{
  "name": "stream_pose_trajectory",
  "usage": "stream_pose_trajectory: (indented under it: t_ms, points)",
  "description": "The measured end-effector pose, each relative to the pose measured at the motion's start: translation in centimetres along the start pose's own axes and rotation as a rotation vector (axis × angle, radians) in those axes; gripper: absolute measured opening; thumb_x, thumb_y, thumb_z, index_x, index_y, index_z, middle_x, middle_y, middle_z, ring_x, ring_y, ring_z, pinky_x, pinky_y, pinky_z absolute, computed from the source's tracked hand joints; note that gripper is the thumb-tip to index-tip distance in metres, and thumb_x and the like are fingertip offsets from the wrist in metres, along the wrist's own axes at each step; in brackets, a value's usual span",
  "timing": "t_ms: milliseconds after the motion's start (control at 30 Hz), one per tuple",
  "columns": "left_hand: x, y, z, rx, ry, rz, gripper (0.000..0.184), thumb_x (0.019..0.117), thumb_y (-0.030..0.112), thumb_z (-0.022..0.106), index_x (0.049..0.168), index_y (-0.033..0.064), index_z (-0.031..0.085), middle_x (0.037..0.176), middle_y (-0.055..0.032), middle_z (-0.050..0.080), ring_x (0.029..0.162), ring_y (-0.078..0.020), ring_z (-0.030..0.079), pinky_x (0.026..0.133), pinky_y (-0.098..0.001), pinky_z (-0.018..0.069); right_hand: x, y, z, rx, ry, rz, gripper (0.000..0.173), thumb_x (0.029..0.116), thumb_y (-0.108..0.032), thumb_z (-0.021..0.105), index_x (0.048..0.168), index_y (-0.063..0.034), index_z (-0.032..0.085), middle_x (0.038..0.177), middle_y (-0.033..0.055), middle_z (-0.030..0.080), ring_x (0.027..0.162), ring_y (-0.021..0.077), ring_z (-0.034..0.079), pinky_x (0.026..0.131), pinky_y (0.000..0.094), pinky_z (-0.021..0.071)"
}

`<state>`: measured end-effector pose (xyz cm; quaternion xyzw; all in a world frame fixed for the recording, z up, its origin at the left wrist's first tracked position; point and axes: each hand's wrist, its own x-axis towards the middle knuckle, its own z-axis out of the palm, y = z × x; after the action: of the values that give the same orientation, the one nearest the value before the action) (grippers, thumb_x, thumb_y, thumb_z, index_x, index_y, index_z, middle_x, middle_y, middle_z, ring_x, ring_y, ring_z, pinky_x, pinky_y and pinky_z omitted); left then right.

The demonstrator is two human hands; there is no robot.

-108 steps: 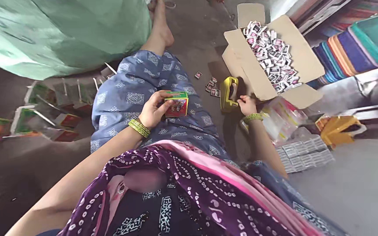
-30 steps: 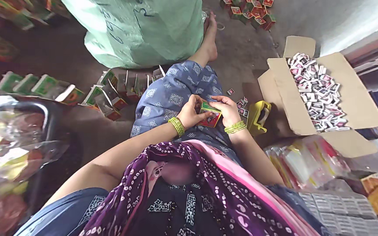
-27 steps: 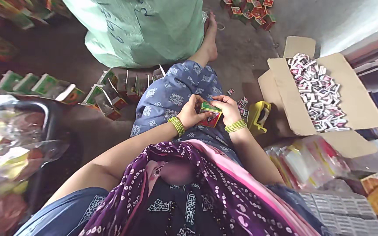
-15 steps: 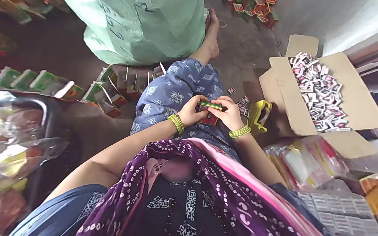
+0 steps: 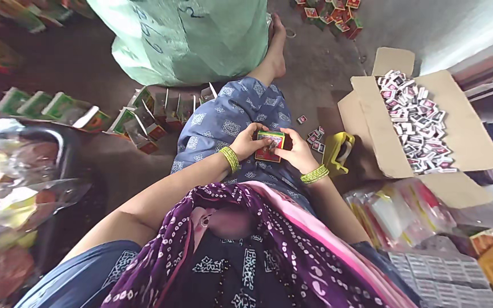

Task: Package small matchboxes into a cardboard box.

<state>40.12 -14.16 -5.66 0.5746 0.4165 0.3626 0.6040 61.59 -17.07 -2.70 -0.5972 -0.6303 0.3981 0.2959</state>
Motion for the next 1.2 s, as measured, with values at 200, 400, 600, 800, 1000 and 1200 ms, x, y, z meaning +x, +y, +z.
stream_pose_trajectory:
  t_ms: [200, 400, 600, 800, 1000, 1200]
  points:
    - [0.4, 0.2, -0.4, -0.249, -0.033, -0.117, 0.043, 0.0967, 0.01, 0.062, 0.139, 0.0066, 0.052, 0.115, -0.0138, 0.069, 0.097, -0.022, 0.069, 0.086, -0.0407, 0.0585, 0.7, -0.8, -0.2, 0.247, 0.048, 0.174, 0.059, 0.0795, -0.023, 0.089, 0.128, -0.0021, 0.062, 0.11, 0.0117, 0.073, 0.1, 0.0181, 0.073, 0.091, 0.0379, 0.0616]
    - [-0.2, 1.1, -0.9, -0.437, 0.04, -0.17, 0.052, 0.1042, 0.026, 0.034, 0.152, 0.006, 0.037, 0.145, -0.0144, 0.055, 0.127, -0.025, 0.06, 0.101, -0.0452, 0.0535, -0.2, -3.3, -1.5, 0.54, -0.285, 0.44, 0.032, 0.1003, -0.026, 0.063, 0.122, -0.0024, 0.063, 0.1, 0.0113, 0.074, 0.088, 0.0203, 0.072, 0.077, 0.0387, 0.0625]
    - [0.2, 1.5, -0.9, -0.53, 0.162, -0.185, 0.053, 0.1078, 0.033, 0.034, 0.153, 0.0055, 0.034, 0.151, -0.0155, 0.05, 0.135, -0.0293, 0.054, 0.108, -0.0517, 0.0484, 4.0, -4.6, -4.6, 0.172, -0.653, 0.552, 0.044, 0.0962, -0.03, 0.07, 0.13, -0.0045, 0.057, 0.104, 0.0125, 0.073, 0.089, 0.0224, 0.073, 0.076, 0.04, 0.0624]
    - [0.3, 1.3, -0.9, -0.55, 0.164, -0.214, 0.052, 0.1087, 0.036, 0.035, 0.152, 0.0063, 0.037, 0.147, -0.0149, 0.053, 0.133, -0.0295, 0.055, 0.107, -0.0542, 0.0487, 18.6, -11.6, -17.0, 0.24, 0.466, 0.141, 0.059, 0.0923, -0.031, 0.072, 0.134, 0.0054, 0.053, 0.112, 0.0224, 0.068, 0.093, 0.0293, 0.072, 0.081, 0.0457, 0.0628]
    - [0.1, 1.3, -1.2, -0.557, 0.14, -0.179, 0.048, 0.1078, 0.031, 0.039, 0.148, 0.0053, 0.04, 0.142, -0.0154, 0.056, 0.126, -0.03, 0.061, 0.101, -0.0525, 0.054, 21.9, -16.5, -18.1, 0.411, 0.619, -0.004, 0.052, 0.0979, -0.017, 0.059, 0.144, -0.0003, 0.044, 0.124, 0.0215, 0.063, 0.097, 0.0288, 0.072, 0.082, 0.0429, 0.0631]
    - [-1.0, 2.3, -2.0, -0.382, 0.137, 0.153, 0.031, 0.1002, 0.01, 0.054, 0.129, -0.0023, 0.052, 0.123, -0.0146, 0.067, 0.106, -0.0254, 0.07, 0.091, -0.0422, 0.0603, 13.2, -9.7, -3.9, 0.032, -0.062, 0.1, 0.038, 0.0941, -0.011, 0.07, 0.129, 0.0004, 0.058, 0.108, 0.0152, 0.07, 0.089, 0.0245, 0.073, 0.078, 0.0413, 0.0632]
